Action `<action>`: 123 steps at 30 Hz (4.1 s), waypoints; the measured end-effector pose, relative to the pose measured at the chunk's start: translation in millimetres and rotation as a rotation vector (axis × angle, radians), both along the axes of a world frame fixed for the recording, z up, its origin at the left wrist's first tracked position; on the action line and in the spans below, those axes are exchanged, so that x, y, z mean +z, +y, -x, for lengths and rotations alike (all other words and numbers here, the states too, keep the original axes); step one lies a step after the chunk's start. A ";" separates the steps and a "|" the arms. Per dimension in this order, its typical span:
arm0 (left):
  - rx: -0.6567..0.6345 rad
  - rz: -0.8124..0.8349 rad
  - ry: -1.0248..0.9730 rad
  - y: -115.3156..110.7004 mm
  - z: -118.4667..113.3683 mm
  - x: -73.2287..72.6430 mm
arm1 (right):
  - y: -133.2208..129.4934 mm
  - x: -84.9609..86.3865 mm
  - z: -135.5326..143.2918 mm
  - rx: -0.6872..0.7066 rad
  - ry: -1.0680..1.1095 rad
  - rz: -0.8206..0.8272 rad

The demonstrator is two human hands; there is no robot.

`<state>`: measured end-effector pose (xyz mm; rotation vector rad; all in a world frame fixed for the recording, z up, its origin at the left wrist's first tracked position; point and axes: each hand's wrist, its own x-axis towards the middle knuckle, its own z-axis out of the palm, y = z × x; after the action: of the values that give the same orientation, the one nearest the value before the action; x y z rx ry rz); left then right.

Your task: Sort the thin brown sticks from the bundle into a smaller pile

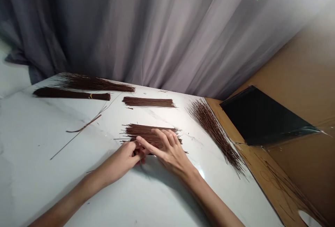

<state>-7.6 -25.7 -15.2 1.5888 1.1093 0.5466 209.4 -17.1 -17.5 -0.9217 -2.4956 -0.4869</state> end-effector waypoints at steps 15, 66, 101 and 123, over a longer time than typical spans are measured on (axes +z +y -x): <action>0.039 -0.104 0.168 4.1 4.4 11.0 | 12.9 -3.6 -9.4 -0.069 0.059 0.195; -0.060 0.131 -0.126 5.5 6.6 14.6 | -1.9 0.3 -2.1 -0.138 1.419 1.168; 0.161 0.071 -0.252 3.4 -1.7 1.8 | -8.5 14.9 -1.1 -0.068 1.452 1.288; 0.200 -0.054 -0.064 -3.6 -10.1 -0.1 | -2.9 4.6 -5.1 -0.116 1.409 1.320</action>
<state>2.5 -29.3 -15.4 1.5043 1.2217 0.7609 214.6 -20.0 -12.9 -1.1297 -1.1373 1.4604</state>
